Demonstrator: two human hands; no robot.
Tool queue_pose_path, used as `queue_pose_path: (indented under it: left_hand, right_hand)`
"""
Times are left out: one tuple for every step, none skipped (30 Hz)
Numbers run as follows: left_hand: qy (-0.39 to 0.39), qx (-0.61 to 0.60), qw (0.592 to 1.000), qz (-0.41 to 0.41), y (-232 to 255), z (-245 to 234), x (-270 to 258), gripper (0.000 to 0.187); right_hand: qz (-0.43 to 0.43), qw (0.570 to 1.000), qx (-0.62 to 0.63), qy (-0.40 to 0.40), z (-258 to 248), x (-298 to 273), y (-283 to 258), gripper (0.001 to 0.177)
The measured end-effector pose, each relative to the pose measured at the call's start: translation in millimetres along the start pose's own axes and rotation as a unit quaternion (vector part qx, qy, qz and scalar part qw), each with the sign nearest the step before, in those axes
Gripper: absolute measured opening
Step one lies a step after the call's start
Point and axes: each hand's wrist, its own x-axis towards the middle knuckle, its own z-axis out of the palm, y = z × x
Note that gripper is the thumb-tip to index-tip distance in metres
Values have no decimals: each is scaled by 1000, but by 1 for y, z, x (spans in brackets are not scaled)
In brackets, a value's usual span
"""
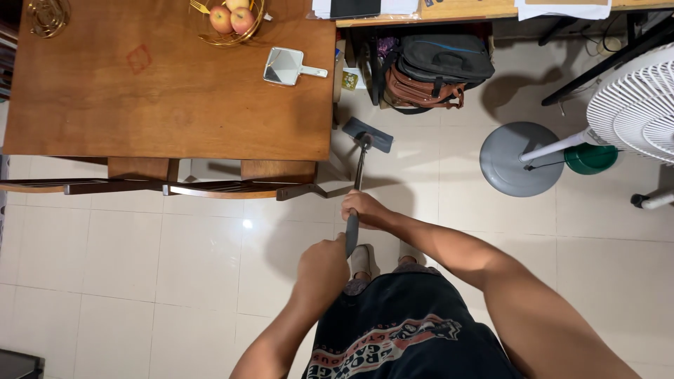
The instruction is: Mop the tiled floor in a home environment.
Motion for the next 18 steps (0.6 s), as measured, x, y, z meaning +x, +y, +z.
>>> queue_pose_path:
  left_hand:
    - [1,1,1000,-1,-1,5,7,35]
    - [9,16,1000,18,-1,10,13,37]
    - [15,30,999,38,-1,16,20,39]
    - [15,30,999,38,-5,28,32,39]
    - [29,34,997,64,-8,40,44,40]
    - [42,38,994,89,-12,53,57,42]
    - [43,37,995,88,-17,61,64,42]
    - [57,43,992,102,-22,68,71,38]
    - [70,50,990,115,-28,76,78,35]
    - [70,49,990,114,-27,67,71,35]
    - [58,61,990,110,-27,57,64,36]
    - [47,74,991,106,-26,46,57,37]
    - [46,75,990,107,-23,39,50,37]
    - [24,88,990,109,-21,32,42,37]
    - [0,99,989,110,-19,26,33,36]
    - [-1,99,989,109,-20,32,37,36]
    - [22,100,988,112,-22,38,42,34]
    - [46,101,987,116,-24,44,46,31]
  right_hand:
    - [-2,1000,0,0,-2,3,3,29]
    - [26,999,21,-10,-5,6,5,27]
    - [55,997,42,-20,-7,7,8,26]
    - [55,997,42,-20,-4,6,21,26]
    - [71,996,47,-11,-1,5,35,31]
    - [86,995,52,-2,2,4,49,38]
    - [85,995,51,-3,3,4,52,38]
    - [25,998,28,59,3,4,55,36]
    - [-37,992,7,120,5,4,57,34]
    - [-37,992,7,118,6,4,49,34]
    - [-46,991,28,122,7,5,41,34]
    - [-55,989,48,125,8,5,32,34]
    - [-55,989,48,127,7,5,26,34]
    - [7,996,26,89,6,5,19,33]
    - [69,996,5,49,7,4,12,32]
    - [69,996,6,48,6,5,14,32]
    - [63,997,10,40,4,7,16,31]
    - [57,998,13,31,2,10,17,30]
